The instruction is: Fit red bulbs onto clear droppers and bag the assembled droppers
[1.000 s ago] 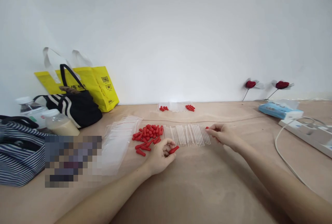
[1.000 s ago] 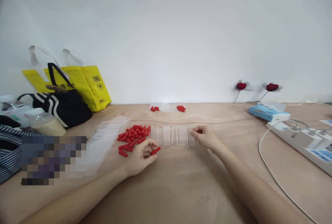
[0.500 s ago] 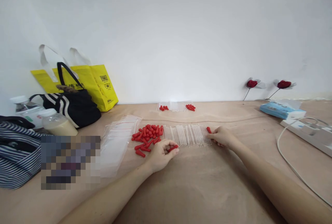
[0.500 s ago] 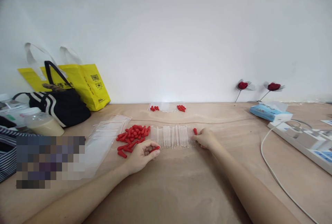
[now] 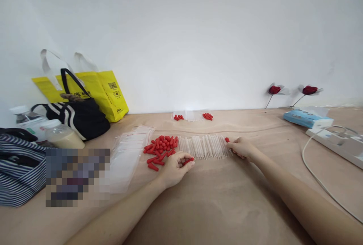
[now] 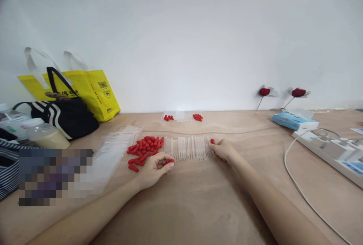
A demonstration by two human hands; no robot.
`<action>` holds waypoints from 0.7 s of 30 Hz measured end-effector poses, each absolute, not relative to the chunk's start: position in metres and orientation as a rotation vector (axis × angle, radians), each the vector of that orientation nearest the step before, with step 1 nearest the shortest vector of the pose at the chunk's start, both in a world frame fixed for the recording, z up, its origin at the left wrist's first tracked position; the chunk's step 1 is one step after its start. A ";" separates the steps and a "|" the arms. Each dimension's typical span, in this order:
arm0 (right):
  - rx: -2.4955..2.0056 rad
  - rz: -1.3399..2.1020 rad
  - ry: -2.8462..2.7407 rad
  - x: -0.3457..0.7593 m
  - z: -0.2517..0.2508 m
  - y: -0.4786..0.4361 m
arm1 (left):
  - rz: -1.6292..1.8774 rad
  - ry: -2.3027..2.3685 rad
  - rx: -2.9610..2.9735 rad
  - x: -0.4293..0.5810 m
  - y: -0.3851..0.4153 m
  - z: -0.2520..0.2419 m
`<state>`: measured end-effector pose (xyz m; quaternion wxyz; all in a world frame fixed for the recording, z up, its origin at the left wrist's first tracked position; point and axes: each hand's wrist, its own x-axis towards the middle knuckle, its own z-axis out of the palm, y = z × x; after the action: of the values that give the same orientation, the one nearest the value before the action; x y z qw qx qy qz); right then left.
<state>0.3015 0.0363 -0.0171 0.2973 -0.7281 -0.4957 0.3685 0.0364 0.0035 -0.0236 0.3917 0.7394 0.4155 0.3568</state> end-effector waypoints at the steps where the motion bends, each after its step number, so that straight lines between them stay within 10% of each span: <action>1: -1.902 0.978 -1.330 0.301 -0.015 0.035 | 0.919 1.058 1.881 0.036 0.004 -0.024; 12: -0.995 1.078 -1.617 0.248 -0.008 -0.001 | 1.037 1.104 1.819 0.036 0.005 -0.025; 21: -1.056 -0.006 -2.137 0.249 -0.035 -0.013 | 1.133 1.139 2.259 0.035 0.004 -0.014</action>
<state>0.2493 -0.0130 -0.0353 0.3699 -0.4115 -0.8329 -0.0023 0.0350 0.0040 -0.0140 0.1837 0.8012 0.4038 0.4016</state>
